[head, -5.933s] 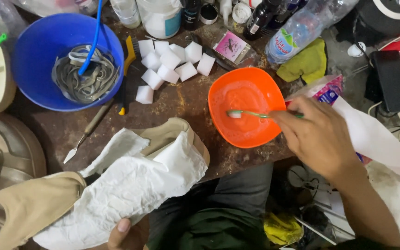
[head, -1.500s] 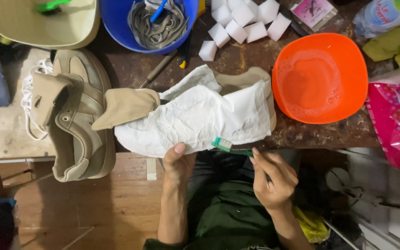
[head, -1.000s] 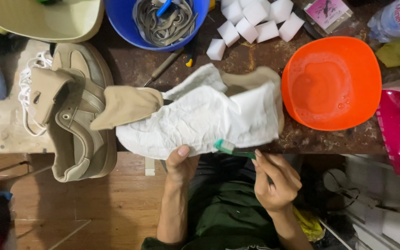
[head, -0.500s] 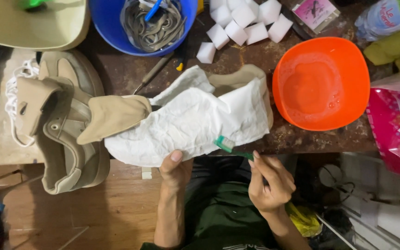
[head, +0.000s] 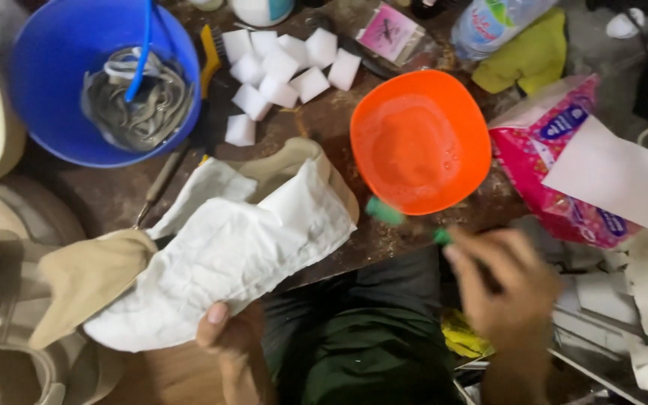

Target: The person cleans the interior of a beige sneaker by inserting paper, then uses a toothbrush dipped in soapy water to scrub the inside surface repeatedly. The person handles the shoe, paper, toothbrush, and a bowl of soapy water throughout the process.

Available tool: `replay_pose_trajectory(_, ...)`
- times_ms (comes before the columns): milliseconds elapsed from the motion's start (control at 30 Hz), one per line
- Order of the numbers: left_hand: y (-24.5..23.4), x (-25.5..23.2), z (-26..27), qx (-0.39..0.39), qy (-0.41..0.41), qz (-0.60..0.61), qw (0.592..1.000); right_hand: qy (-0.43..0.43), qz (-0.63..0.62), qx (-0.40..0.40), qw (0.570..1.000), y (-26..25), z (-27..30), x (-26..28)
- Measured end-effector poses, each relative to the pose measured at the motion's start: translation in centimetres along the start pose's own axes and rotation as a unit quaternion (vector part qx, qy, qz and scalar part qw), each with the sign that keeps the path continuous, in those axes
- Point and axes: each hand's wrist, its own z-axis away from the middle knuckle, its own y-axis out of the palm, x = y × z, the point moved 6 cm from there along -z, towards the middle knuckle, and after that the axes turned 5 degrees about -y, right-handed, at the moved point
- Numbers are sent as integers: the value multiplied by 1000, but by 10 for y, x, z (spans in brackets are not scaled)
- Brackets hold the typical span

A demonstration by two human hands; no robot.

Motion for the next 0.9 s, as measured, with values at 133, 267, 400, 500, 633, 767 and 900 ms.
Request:
replay_pose_trajectory(133,7,-5,-7,36,29,5,999,-35,160,39,986,-20,-39,-15)
replay_pose_trajectory(267,12,-3,-11,115,16,-14,993,-74,369,84,923,-1,-61,-31)
replay_pose_trajectory(400,15,-5,-12,148,37,-51,987,-56,370,148,915,13,-69,-31)
replay_pose_trajectory(500,13,-3,-13,115,11,-37,993,-77,354,197,911,11,-66,-28)
replay_pose_trajectory(633,20,-7,-15,108,28,-38,993,-61,348,113,929,-6,-62,-24)
replay_pose_trajectory(767,27,-8,-14,73,29,-61,995,-51,188,10,981,-23,-56,-9)
replay_pose_trajectory(900,22,-5,-14,90,13,-29,995,-35,101,-9,994,-24,-49,-14)
